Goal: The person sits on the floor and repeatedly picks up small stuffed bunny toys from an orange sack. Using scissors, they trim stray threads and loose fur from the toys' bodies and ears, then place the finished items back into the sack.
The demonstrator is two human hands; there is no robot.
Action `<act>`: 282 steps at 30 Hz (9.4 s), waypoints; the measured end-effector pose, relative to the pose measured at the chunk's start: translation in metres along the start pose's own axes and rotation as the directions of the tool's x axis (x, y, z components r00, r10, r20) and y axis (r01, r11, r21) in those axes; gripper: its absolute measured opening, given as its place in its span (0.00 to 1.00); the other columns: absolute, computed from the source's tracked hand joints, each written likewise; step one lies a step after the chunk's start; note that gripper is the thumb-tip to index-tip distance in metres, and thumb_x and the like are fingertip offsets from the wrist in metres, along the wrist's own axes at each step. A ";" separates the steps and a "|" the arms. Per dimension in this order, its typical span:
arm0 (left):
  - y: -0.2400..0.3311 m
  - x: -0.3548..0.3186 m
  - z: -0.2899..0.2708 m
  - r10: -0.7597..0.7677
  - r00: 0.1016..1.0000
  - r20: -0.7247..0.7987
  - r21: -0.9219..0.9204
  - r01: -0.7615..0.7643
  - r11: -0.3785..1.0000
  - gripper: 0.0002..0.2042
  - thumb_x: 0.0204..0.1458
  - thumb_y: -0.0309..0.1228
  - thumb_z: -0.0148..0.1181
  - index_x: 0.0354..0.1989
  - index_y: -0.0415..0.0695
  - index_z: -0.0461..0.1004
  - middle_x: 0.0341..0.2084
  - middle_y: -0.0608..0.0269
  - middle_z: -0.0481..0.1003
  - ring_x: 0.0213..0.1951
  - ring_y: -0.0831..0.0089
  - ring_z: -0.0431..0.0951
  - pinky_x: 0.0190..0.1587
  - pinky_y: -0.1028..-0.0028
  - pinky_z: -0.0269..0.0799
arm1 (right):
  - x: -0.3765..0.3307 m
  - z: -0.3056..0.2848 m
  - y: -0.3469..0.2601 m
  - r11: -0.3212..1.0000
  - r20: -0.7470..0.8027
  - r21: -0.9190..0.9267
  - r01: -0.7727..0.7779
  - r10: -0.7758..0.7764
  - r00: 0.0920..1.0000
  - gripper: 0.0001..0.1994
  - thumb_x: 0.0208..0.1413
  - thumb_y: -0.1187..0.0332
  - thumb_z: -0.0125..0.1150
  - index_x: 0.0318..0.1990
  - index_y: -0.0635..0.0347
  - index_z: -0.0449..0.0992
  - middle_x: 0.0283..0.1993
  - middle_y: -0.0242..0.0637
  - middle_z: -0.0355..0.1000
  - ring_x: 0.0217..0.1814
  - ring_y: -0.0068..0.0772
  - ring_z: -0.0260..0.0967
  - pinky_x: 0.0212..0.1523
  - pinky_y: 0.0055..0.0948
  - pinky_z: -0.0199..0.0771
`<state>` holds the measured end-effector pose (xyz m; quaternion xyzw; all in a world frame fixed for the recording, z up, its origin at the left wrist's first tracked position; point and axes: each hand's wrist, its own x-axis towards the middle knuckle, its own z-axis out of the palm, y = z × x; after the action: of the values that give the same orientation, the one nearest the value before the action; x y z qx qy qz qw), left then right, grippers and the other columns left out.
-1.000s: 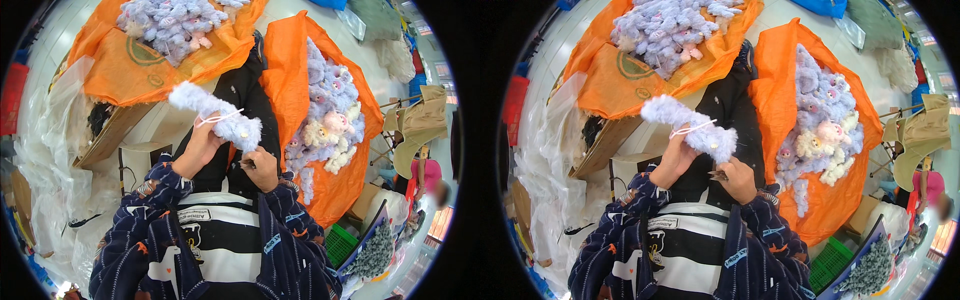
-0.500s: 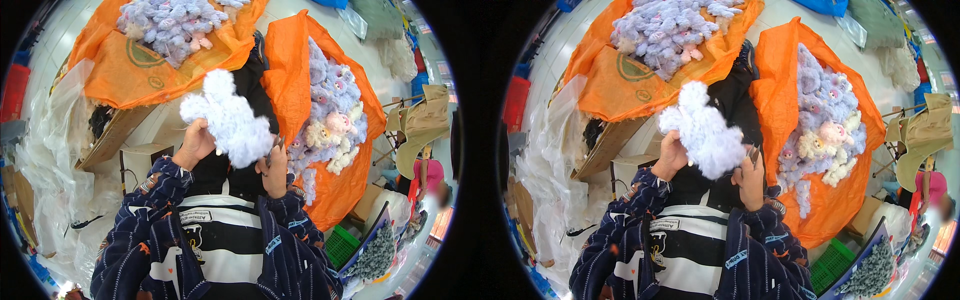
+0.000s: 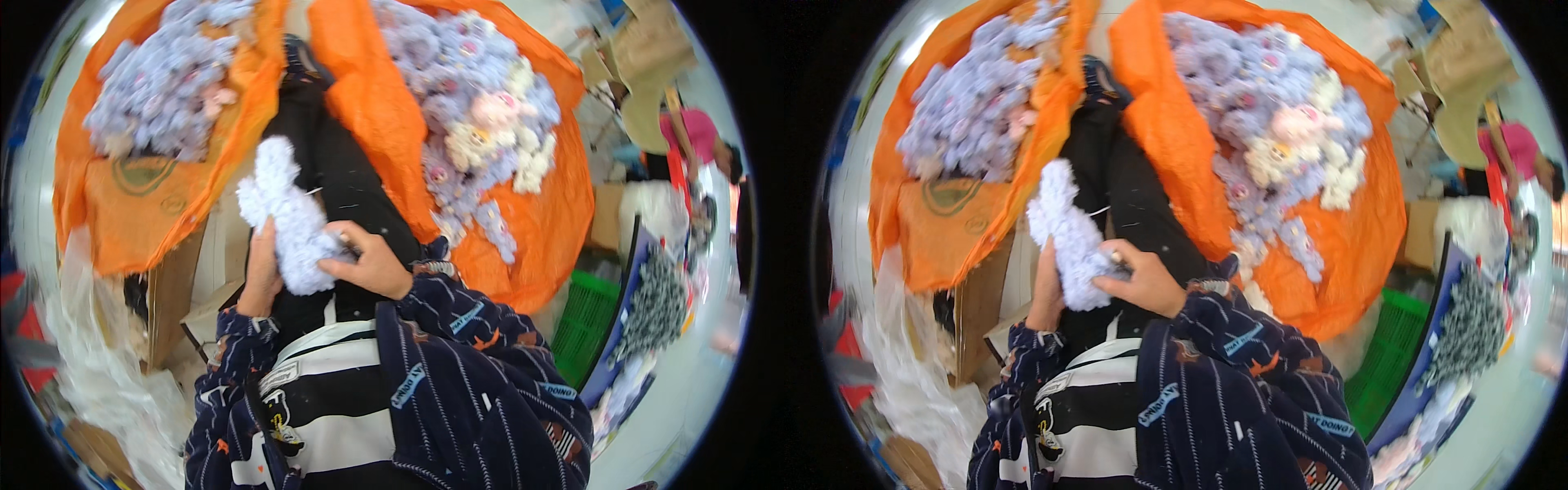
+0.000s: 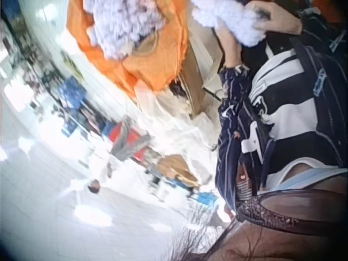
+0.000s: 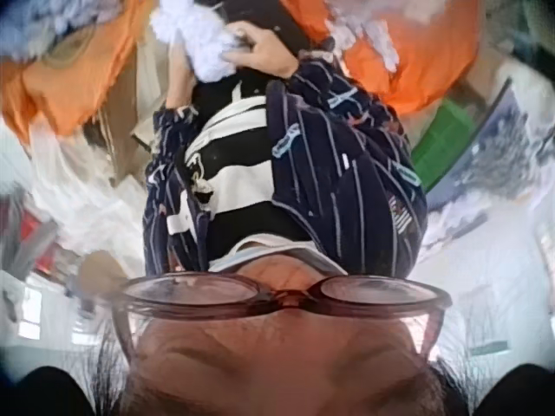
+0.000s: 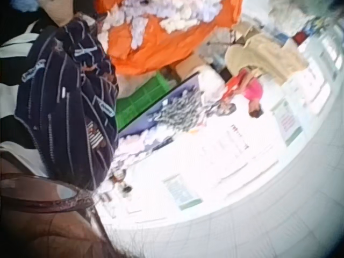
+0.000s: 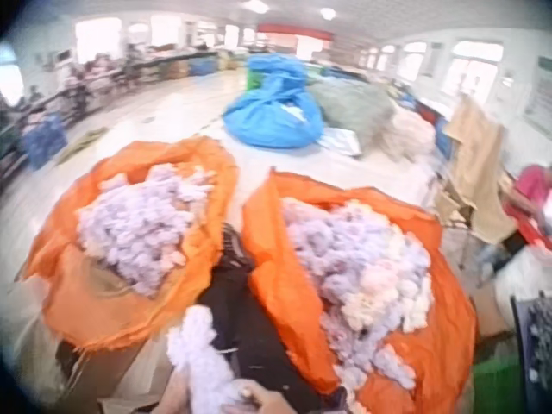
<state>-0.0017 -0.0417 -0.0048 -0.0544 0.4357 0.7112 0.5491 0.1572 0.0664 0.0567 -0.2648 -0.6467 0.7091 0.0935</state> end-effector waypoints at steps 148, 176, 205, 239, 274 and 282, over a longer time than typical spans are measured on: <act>0.016 0.043 -0.001 0.511 0.855 -0.095 0.751 -0.275 0.600 0.05 0.53 0.24 0.50 0.38 0.40 0.68 0.29 0.64 0.72 0.25 0.85 0.68 0.26 0.87 0.65 | -0.102 -0.177 0.313 0.544 -0.705 -0.284 -0.790 0.440 0.557 0.17 0.45 0.62 0.58 0.39 0.65 0.72 0.34 0.50 0.72 0.36 0.50 0.70 0.38 0.39 0.69; 0.013 0.007 0.059 0.031 0.972 0.233 0.442 -0.134 0.887 0.10 0.55 0.28 0.47 0.44 0.41 0.67 0.38 0.61 0.72 0.38 0.76 0.72 0.39 0.77 0.70 | -0.016 -0.129 -0.017 0.707 -0.204 -0.659 0.257 -0.497 0.844 0.08 0.38 0.80 0.58 0.29 0.60 0.71 0.25 0.30 0.64 0.23 0.22 0.61 0.22 0.19 0.60; 0.002 -0.045 0.018 -0.126 0.937 0.326 -0.284 0.225 0.932 0.22 0.47 0.28 0.55 0.52 0.37 0.61 0.44 0.55 0.70 0.45 0.64 0.72 0.49 0.66 0.68 | -0.032 -0.001 -0.036 0.951 -0.277 -0.298 0.080 -0.166 0.946 0.15 0.45 0.73 0.61 0.43 0.63 0.71 0.21 0.27 0.66 0.20 0.10 0.56 0.21 0.14 0.55; -0.014 -0.066 0.027 -0.288 0.812 0.508 0.300 0.147 0.942 0.23 0.43 0.25 0.63 0.50 0.40 0.66 0.43 0.64 0.71 0.46 0.75 0.69 0.50 0.74 0.63 | 0.024 -0.032 -0.042 1.000 -0.491 -0.003 0.019 -0.018 0.871 0.10 0.49 0.70 0.58 0.38 0.64 0.71 0.33 0.30 0.69 0.30 0.20 0.66 0.32 0.21 0.67; -0.038 -0.050 0.017 -0.103 0.804 0.585 0.588 -0.333 0.737 0.24 0.45 0.31 0.62 0.51 0.39 0.62 0.44 0.59 0.70 0.45 0.73 0.69 0.50 0.73 0.63 | 0.022 -0.006 -0.054 0.900 -0.371 -0.430 0.071 -0.248 0.895 0.12 0.48 0.66 0.58 0.29 0.69 0.72 0.18 0.36 0.67 0.21 0.22 0.61 0.23 0.26 0.61; -0.012 -0.043 0.014 -0.324 0.817 0.477 0.591 -0.025 0.806 0.23 0.44 0.30 0.63 0.49 0.38 0.66 0.44 0.60 0.70 0.45 0.74 0.69 0.50 0.73 0.63 | 0.029 -0.036 -0.053 0.988 -0.349 0.075 -0.135 0.153 0.925 0.08 0.52 0.68 0.54 0.34 0.65 0.71 0.25 0.31 0.70 0.17 0.16 0.58 0.18 0.16 0.58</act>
<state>0.0311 -0.0634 0.0213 0.2863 0.4433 0.4830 0.6987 0.1399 0.1188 0.0999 -0.4322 -0.5803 0.6709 0.1623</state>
